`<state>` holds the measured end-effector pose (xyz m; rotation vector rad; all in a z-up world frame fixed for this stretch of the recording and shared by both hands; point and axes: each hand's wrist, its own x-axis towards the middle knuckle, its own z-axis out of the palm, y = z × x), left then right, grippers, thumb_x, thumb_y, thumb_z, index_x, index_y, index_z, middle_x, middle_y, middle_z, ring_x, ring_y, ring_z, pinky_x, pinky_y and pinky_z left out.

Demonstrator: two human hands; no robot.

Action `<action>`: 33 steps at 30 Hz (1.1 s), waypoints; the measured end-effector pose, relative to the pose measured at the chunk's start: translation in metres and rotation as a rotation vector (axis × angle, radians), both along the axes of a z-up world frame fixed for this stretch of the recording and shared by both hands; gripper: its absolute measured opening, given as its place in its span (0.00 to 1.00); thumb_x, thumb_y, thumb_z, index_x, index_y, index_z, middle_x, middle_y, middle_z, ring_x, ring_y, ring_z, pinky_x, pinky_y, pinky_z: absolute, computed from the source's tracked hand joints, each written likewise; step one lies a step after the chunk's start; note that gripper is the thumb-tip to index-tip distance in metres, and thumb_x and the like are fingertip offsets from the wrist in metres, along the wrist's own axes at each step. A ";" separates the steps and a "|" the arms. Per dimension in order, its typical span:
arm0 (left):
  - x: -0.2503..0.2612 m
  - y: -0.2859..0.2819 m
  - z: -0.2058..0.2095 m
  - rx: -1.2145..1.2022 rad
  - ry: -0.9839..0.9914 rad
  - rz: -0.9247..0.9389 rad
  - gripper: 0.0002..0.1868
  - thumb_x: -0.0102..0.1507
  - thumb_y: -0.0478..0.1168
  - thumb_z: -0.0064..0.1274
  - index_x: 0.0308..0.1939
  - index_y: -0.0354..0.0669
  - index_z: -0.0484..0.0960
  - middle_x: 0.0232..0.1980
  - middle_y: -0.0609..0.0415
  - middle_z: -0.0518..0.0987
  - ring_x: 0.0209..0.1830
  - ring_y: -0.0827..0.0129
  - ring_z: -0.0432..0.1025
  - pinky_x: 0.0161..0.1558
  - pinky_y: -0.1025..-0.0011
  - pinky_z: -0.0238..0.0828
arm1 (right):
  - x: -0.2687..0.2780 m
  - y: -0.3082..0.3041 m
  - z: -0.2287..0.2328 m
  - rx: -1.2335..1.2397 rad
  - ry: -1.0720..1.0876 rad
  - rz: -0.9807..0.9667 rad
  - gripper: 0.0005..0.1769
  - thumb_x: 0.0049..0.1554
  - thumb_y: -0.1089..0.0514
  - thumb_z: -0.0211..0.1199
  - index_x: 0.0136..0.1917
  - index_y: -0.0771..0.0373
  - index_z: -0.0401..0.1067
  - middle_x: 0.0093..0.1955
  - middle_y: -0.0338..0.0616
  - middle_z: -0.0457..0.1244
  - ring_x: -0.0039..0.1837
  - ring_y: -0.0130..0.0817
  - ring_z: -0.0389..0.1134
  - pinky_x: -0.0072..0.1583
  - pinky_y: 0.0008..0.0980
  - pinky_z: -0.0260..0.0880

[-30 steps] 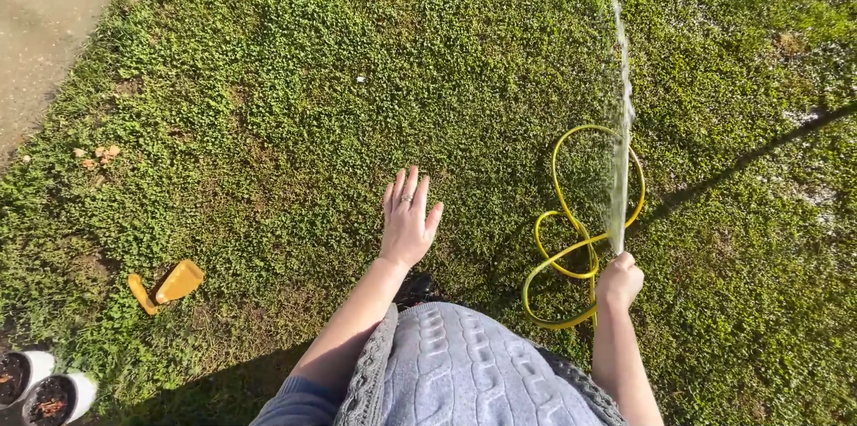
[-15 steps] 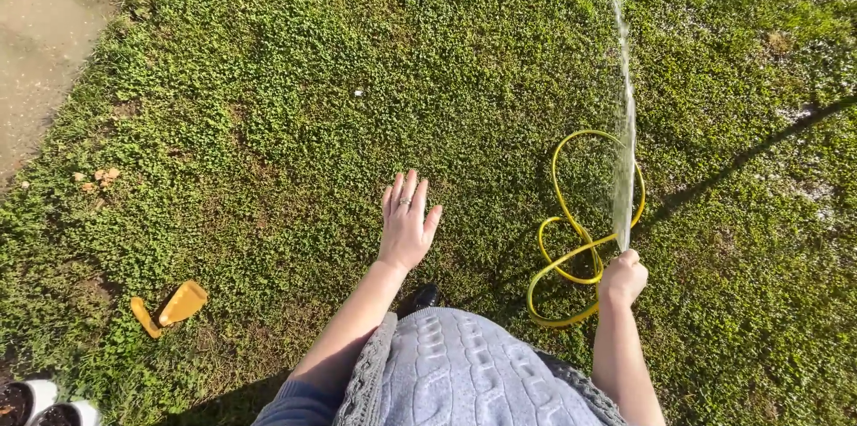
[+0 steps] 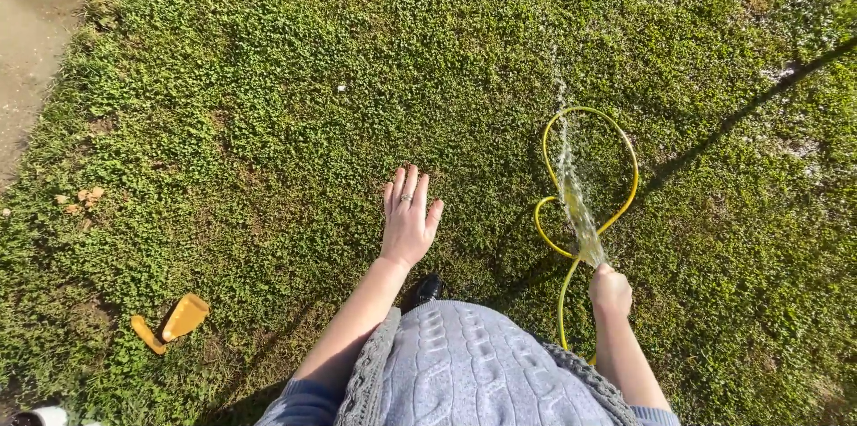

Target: The person waters a lawn using a yellow garden hose, moving the hose back and forth to cover different areas. The person walks across the grass, adjusting the hose position to ensure even coverage while avoiding potted plants along the edge.

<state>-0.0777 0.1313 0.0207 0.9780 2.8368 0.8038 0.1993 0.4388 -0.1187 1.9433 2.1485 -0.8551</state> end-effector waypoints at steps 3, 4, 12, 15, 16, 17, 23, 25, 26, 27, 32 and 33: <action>0.000 0.003 0.001 -0.008 -0.012 -0.013 0.38 0.71 0.64 0.21 0.71 0.42 0.65 0.80 0.44 0.53 0.81 0.54 0.41 0.77 0.55 0.29 | -0.008 -0.034 0.041 -0.050 -0.060 0.026 0.33 0.69 0.49 0.39 0.52 0.78 0.77 0.46 0.72 0.69 0.51 0.61 0.73 0.52 0.58 0.70; 0.000 0.003 0.000 -0.009 -0.014 -0.019 0.38 0.71 0.64 0.21 0.71 0.42 0.65 0.80 0.44 0.53 0.81 0.54 0.41 0.77 0.55 0.29 | 0.000 -0.031 0.033 -0.050 -0.061 0.020 0.33 0.69 0.49 0.39 0.52 0.78 0.77 0.46 0.72 0.69 0.51 0.61 0.73 0.52 0.58 0.70; -0.002 0.007 0.000 -0.021 -0.070 -0.089 0.37 0.71 0.64 0.22 0.72 0.42 0.64 0.80 0.44 0.52 0.81 0.53 0.41 0.77 0.54 0.29 | 0.055 -0.008 -0.040 0.113 0.061 -0.264 0.30 0.70 0.50 0.41 0.52 0.78 0.76 0.44 0.70 0.69 0.45 0.60 0.73 0.45 0.58 0.77; -0.005 0.011 0.009 -0.044 -0.089 -0.128 0.38 0.71 0.65 0.22 0.71 0.42 0.64 0.80 0.45 0.52 0.81 0.53 0.41 0.77 0.54 0.31 | 0.055 -0.031 -0.011 0.201 -0.223 0.071 0.26 0.68 0.62 0.37 0.59 0.85 0.71 0.49 0.74 0.69 0.52 0.66 0.74 0.53 0.60 0.76; -0.007 0.012 0.006 -0.045 -0.089 -0.139 0.38 0.71 0.65 0.22 0.71 0.42 0.64 0.80 0.45 0.52 0.81 0.53 0.41 0.77 0.54 0.31 | 0.051 -0.039 -0.002 0.200 -0.225 0.060 0.26 0.68 0.62 0.37 0.59 0.85 0.71 0.49 0.74 0.69 0.52 0.66 0.74 0.53 0.60 0.76; -0.008 0.013 0.003 -0.028 -0.087 -0.152 0.37 0.71 0.64 0.23 0.72 0.41 0.64 0.80 0.44 0.52 0.81 0.53 0.41 0.77 0.54 0.30 | 0.047 -0.046 0.008 0.213 -0.048 -0.192 0.30 0.69 0.56 0.37 0.57 0.85 0.72 0.50 0.76 0.68 0.54 0.65 0.72 0.55 0.59 0.73; -0.016 0.023 0.001 -0.018 -0.086 -0.230 0.37 0.71 0.64 0.23 0.72 0.41 0.64 0.80 0.42 0.53 0.81 0.52 0.42 0.77 0.53 0.31 | 0.064 -0.048 -0.027 0.278 0.295 -0.506 0.29 0.73 0.51 0.41 0.49 0.78 0.74 0.42 0.68 0.66 0.45 0.55 0.69 0.45 0.51 0.71; -0.018 0.025 0.002 -0.018 -0.093 -0.254 0.37 0.71 0.64 0.23 0.72 0.41 0.64 0.80 0.42 0.54 0.81 0.52 0.42 0.77 0.53 0.31 | 0.057 -0.058 -0.005 0.285 0.293 -0.521 0.30 0.73 0.50 0.42 0.48 0.78 0.74 0.42 0.68 0.65 0.45 0.55 0.69 0.44 0.53 0.70; -0.020 0.026 0.004 -0.022 -0.096 -0.266 0.38 0.71 0.64 0.22 0.72 0.41 0.63 0.80 0.42 0.53 0.81 0.52 0.42 0.77 0.53 0.31 | 0.055 -0.061 0.006 0.296 0.298 -0.574 0.32 0.72 0.48 0.42 0.50 0.79 0.74 0.44 0.70 0.66 0.48 0.57 0.70 0.47 0.55 0.69; -0.022 0.026 0.006 -0.024 -0.098 -0.277 0.38 0.71 0.64 0.22 0.72 0.41 0.63 0.80 0.42 0.53 0.81 0.52 0.42 0.76 0.52 0.32 | 0.051 -0.064 0.017 0.308 0.304 -0.625 0.33 0.71 0.45 0.41 0.51 0.79 0.74 0.47 0.72 0.66 0.50 0.59 0.70 0.49 0.57 0.69; -0.036 0.023 0.001 0.016 -0.125 -0.305 0.38 0.71 0.64 0.23 0.72 0.40 0.63 0.80 0.42 0.53 0.81 0.52 0.41 0.77 0.52 0.30 | 0.054 -0.068 0.010 0.336 0.357 -0.643 0.32 0.69 0.46 0.43 0.49 0.77 0.76 0.45 0.70 0.66 0.49 0.59 0.70 0.48 0.55 0.67; -0.039 0.022 0.002 0.007 -0.124 -0.303 0.39 0.71 0.65 0.22 0.72 0.40 0.63 0.79 0.41 0.54 0.81 0.52 0.41 0.77 0.52 0.30 | 0.054 -0.067 0.003 0.347 0.367 -0.649 0.31 0.69 0.46 0.44 0.48 0.76 0.76 0.44 0.68 0.66 0.48 0.57 0.70 0.46 0.54 0.67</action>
